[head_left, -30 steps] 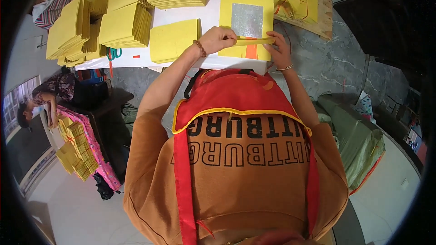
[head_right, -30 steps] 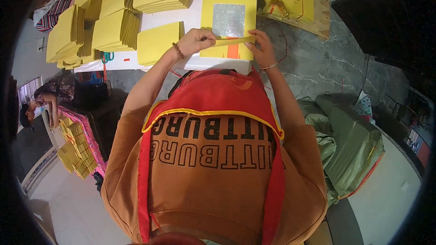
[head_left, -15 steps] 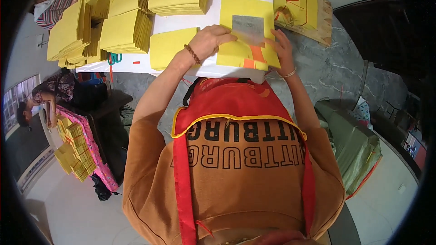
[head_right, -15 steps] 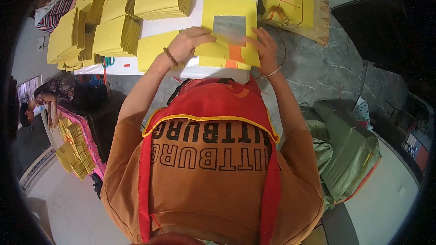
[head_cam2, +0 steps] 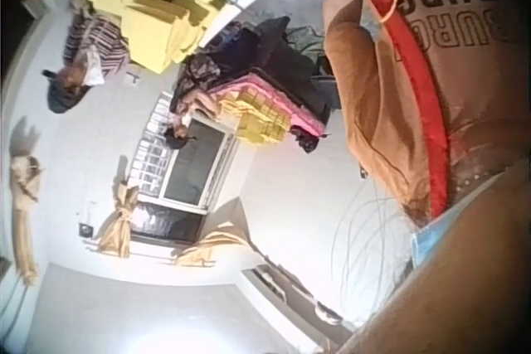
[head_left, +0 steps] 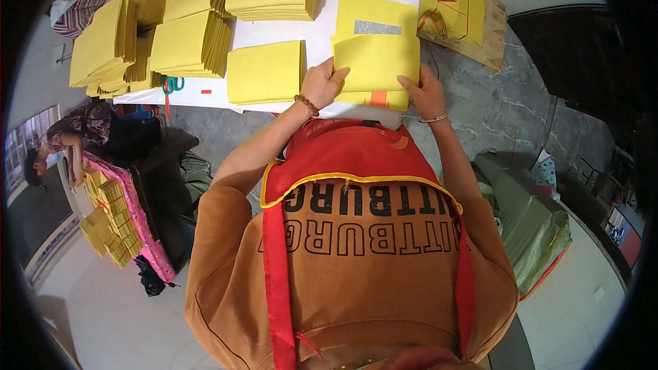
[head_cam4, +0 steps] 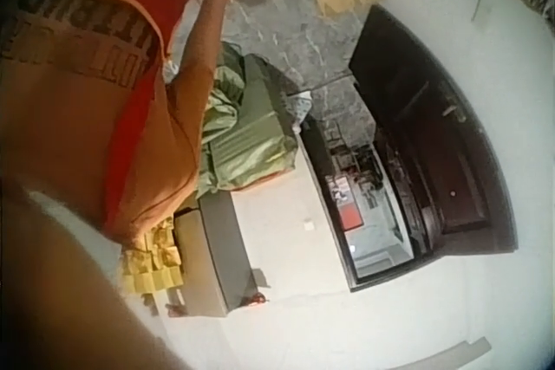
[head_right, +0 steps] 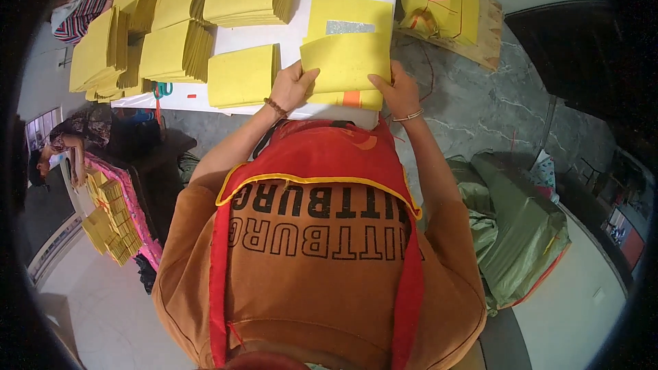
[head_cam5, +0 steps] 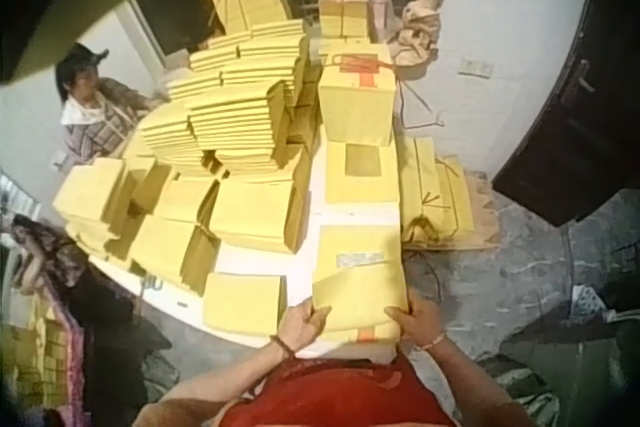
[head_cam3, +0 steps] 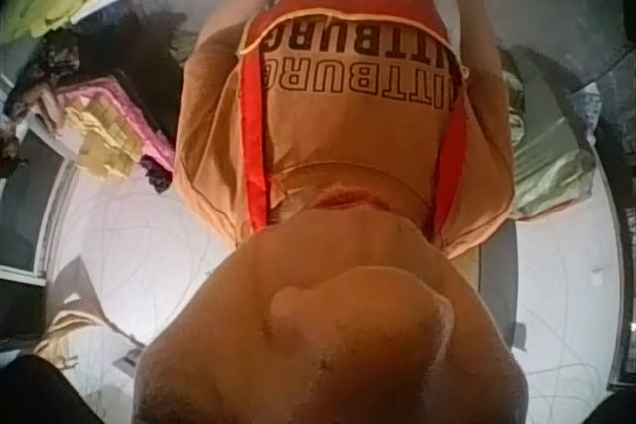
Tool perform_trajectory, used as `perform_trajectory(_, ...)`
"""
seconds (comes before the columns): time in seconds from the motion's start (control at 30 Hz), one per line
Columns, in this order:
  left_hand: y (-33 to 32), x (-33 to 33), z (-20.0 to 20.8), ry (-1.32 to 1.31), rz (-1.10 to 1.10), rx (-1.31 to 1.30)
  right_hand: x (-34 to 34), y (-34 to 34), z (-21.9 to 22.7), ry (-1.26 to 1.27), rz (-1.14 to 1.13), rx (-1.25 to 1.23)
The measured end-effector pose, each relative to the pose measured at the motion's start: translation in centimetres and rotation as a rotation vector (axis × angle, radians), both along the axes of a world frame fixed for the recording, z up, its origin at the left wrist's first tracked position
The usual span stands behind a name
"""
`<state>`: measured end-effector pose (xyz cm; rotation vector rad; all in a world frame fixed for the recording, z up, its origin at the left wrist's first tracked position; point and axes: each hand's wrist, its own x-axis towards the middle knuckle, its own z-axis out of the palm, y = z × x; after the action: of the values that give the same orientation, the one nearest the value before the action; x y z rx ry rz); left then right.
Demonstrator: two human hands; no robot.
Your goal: Folding and stacking yellow paper sheets with silver foil centers.
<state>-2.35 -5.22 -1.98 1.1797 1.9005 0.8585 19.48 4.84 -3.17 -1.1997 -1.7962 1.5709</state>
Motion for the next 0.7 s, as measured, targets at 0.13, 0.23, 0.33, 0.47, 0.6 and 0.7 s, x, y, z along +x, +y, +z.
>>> perform_trajectory(0.13,0.5,0.3,0.2,0.013,0.084,-0.018,-0.4,0.4,0.3,-0.079,-0.088,-0.046)
perform_trajectory(0.23,0.8,0.3,0.7,-0.034,0.104,-0.049,-0.7,0.3,-1.3,0.116,-0.103,-0.039)
perform_trajectory(0.33,1.1,-0.2,-0.8,-0.087,0.114,-0.048,-0.4,0.3,-2.6,0.025,-0.122,0.087)
perform_trajectory(0.47,1.0,-0.2,-0.9,-0.145,0.166,-0.058,-0.9,0.0,-2.2,0.030,-0.152,0.076)
perform_trajectory(0.6,0.7,0.7,5.0,0.139,0.050,0.000,-0.6,0.2,-2.4,-0.065,-0.155,0.115)
perform_trajectory(0.7,1.3,1.8,5.8,0.716,-0.272,0.176,-0.6,0.1,-2.8,-0.057,-0.168,0.143)
